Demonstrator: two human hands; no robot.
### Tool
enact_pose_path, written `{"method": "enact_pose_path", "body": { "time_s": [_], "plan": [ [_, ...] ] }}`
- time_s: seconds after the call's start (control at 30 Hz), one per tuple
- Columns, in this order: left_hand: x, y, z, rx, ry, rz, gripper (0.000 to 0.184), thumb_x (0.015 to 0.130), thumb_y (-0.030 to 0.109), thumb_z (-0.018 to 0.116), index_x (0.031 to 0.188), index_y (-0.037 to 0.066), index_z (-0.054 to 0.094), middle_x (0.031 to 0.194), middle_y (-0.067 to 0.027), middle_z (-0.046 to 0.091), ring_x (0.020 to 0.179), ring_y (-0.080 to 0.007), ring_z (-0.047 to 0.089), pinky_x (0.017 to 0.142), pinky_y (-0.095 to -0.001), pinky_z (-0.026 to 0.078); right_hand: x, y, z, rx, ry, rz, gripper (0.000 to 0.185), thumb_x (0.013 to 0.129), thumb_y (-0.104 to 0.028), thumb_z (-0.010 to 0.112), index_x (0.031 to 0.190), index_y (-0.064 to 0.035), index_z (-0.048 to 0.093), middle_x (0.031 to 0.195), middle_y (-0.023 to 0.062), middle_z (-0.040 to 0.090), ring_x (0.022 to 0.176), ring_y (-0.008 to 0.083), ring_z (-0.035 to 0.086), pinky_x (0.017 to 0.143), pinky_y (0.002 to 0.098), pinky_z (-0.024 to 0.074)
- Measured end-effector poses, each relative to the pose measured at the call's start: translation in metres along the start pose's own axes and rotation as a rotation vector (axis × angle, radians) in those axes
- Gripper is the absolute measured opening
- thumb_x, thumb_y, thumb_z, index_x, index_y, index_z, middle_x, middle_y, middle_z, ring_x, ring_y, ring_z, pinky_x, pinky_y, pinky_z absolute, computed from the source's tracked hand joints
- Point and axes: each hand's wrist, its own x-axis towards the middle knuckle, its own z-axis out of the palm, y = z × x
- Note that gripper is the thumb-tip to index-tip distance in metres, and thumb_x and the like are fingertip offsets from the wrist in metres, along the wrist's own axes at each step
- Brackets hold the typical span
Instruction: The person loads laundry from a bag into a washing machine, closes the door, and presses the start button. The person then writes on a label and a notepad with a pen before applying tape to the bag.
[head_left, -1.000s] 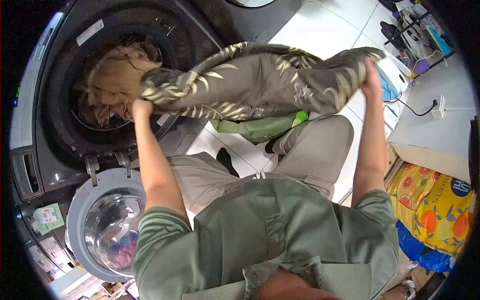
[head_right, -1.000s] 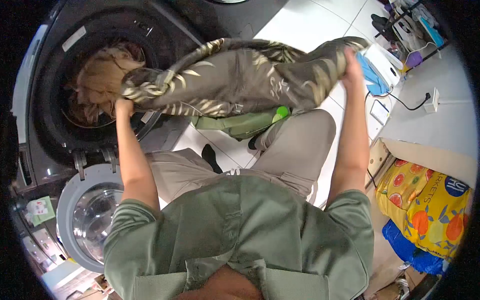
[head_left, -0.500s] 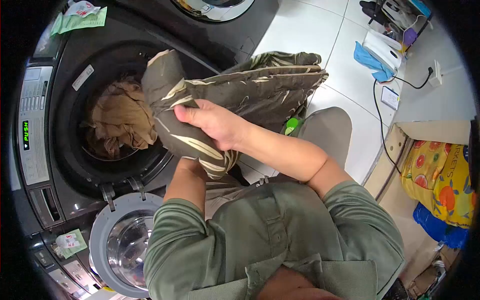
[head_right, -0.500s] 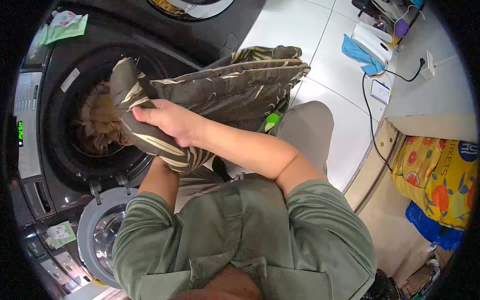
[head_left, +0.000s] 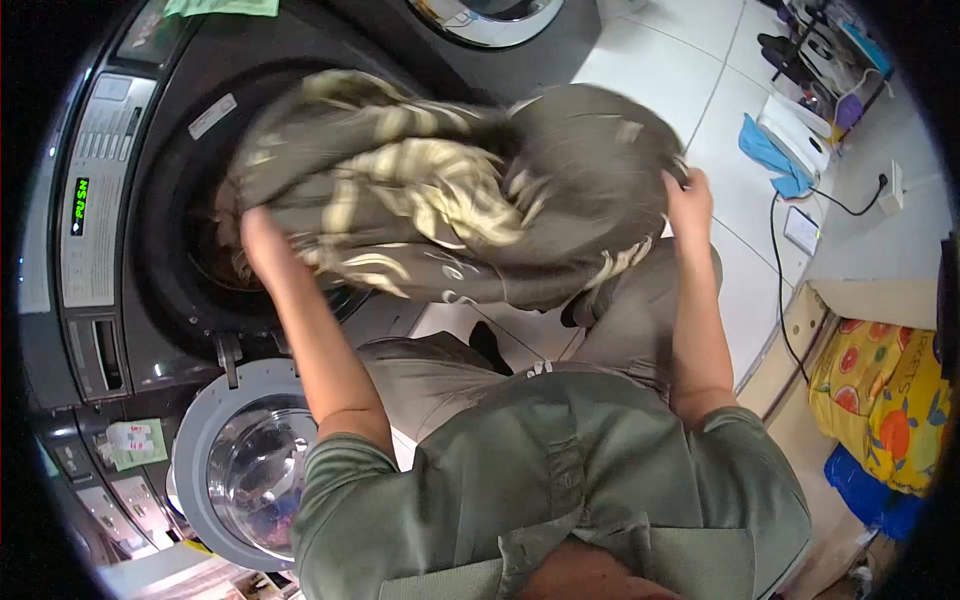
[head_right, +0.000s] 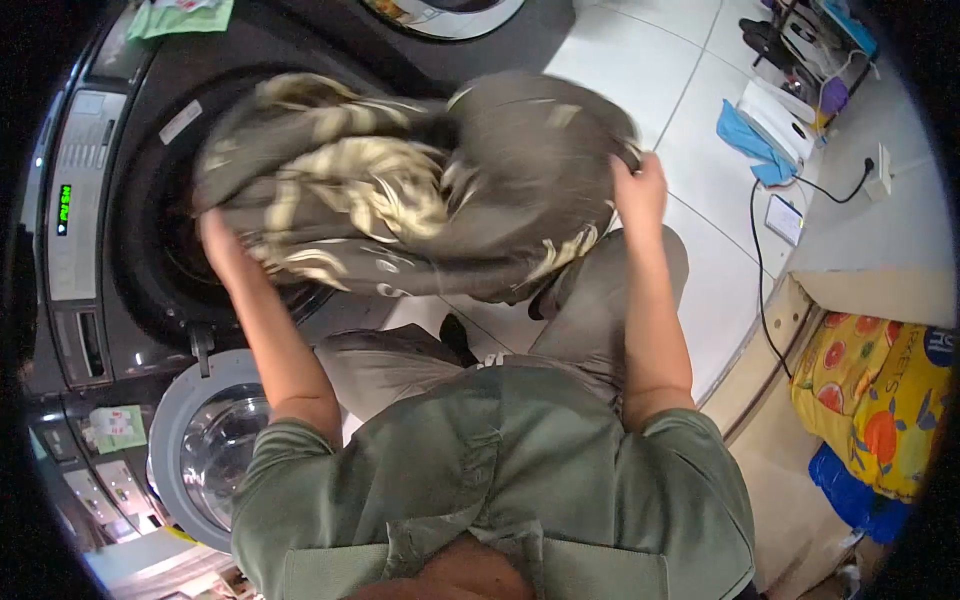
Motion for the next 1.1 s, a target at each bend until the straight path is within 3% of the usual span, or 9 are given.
{"method": "enact_pose_path", "body": {
  "time_s": [0.07, 0.17, 0.23, 0.33, 0.43, 0.47, 0.6, 0.77, 1.1],
  "plan": [
    [0.008, 0.038, -0.028, -0.271, 0.032, 0.135, 0.044, 0.085, 0.031, 0.036, 0.115, 0.001, 0.048, 0.112, -0.0116, 0.052, 0.102, -0.0240, 0.051, 0.088, -0.0352, 0.041, -0.023, -0.014, 0.007, -0.270, 0.425, -0.385, 0.056, 0.064, -0.010, 0.063, 0.115, -0.0020, 0.041, 0.116, 0.0217, 0.044, 0.107, 0.0341, 0.043, 0.090, 0.0386, 0.0358],
    [0.034, 0.068, -0.069, -0.368, -0.133, 0.383, 0.049, 0.087, 0.035, 0.032, 0.120, 0.000, 0.043, 0.117, -0.0128, 0.049, 0.107, -0.0251, 0.048, 0.090, -0.0364, 0.040, -0.070, -0.075, 0.037, 0.065, 0.137, -0.764, 0.080, 0.053, -0.017, 0.072, 0.122, -0.0050, 0.034, 0.128, 0.0198, 0.033, 0.120, 0.0354, 0.030, 0.099, 0.0453, 0.0252],
    [0.033, 0.076, -0.070, -0.347, -0.086, 0.400, 0.046, 0.084, 0.030, 0.038, 0.119, 0.001, 0.043, 0.117, -0.0135, 0.048, 0.106, -0.0258, 0.048, 0.090, -0.0370, 0.040, -0.091, -0.093, 0.072, -0.232, -0.096, -0.698, 0.110, 0.047, -0.038, 0.078, 0.135, -0.0181, 0.015, 0.140, 0.0176, 0.010, 0.128, 0.0384, 0.015, 0.093, 0.0646, 0.0175],
    [0.029, 0.060, -0.077, -0.262, 0.051, 0.450, 0.044, 0.079, 0.024, 0.046, 0.117, 0.001, 0.043, 0.117, -0.0146, 0.047, 0.104, -0.0269, 0.048, 0.090, -0.0378, 0.039, -0.078, -0.068, 0.174, -0.421, -0.262, -0.427, 0.121, 0.045, -0.044, 0.080, 0.136, -0.0174, 0.005, 0.135, 0.0211, 0.022, 0.125, 0.0365, 0.023, 0.089, 0.0677, 0.0212],
    [0.012, 0.029, -0.080, -0.093, 0.217, 0.582, 0.045, 0.075, 0.017, 0.055, 0.115, 0.002, 0.043, 0.116, -0.0157, 0.047, 0.103, -0.0280, 0.048, 0.089, -0.0387, 0.038, -0.064, -0.053, 0.275, 0.757, -1.269, 0.649, 0.052, 0.083, -0.021, 0.054, 0.130, -0.0099, 0.032, 0.123, 0.0114, 0.045, 0.104, 0.0297, 0.050, 0.089, 0.0450, 0.0387],
    [0.002, 0.016, -0.080, -0.004, 0.240, 0.675, 0.046, 0.073, 0.015, 0.058, 0.114, 0.003, 0.043, 0.116, -0.0161, 0.046, 0.102, -0.0284, 0.048, 0.089, -0.0390, 0.038, -0.090, -0.076, 0.287, 1.276, -1.275, 0.681, 0.034, 0.084, -0.025, 0.053, 0.115, -0.0110, 0.051, 0.115, 0.0081, 0.053, 0.098, 0.0241, 0.054, 0.087, 0.0397, 0.0408],
    [-0.043, -0.056, -0.064, 0.548, 0.097, 1.226, 0.059, 0.064, 0.020, 0.071, 0.115, 0.012, 0.042, 0.122, -0.0190, 0.037, 0.111, -0.0350, 0.038, 0.092, -0.0481, 0.031, -0.109, -0.151, 0.289, 1.023, -1.176, 0.461, 0.037, 0.086, -0.033, 0.046, 0.113, -0.0090, 0.053, 0.115, 0.0099, 0.054, 0.106, 0.0249, 0.050, 0.094, 0.0416, 0.0344],
    [-0.002, -0.149, -0.090, 0.713, -0.412, 0.671, 0.056, 0.067, 0.021, 0.069, 0.115, 0.011, 0.043, 0.123, -0.0188, 0.037, 0.112, -0.0347, 0.038, 0.093, -0.0473, 0.031, -0.103, -0.180, 0.325, 0.781, -1.279, 0.165, 0.037, 0.085, -0.033, 0.047, 0.112, -0.0073, 0.054, 0.113, 0.0109, 0.055, 0.105, 0.0255, 0.050, 0.093, 0.0402, 0.0354],
    [0.280, -0.215, -0.126, 1.209, -0.099, 0.307, 0.052, 0.072, 0.024, 0.064, 0.116, 0.007, 0.044, 0.125, -0.0185, 0.037, 0.114, -0.0341, 0.037, 0.094, -0.0457, 0.030, -0.063, -0.239, 0.443, -0.138, -1.244, -0.633, 0.038, 0.084, -0.032, 0.050, 0.109, -0.0039, 0.054, 0.111, 0.0128, 0.056, 0.104, 0.0267, 0.051, 0.091, 0.0375, 0.0375]
  ]
}}
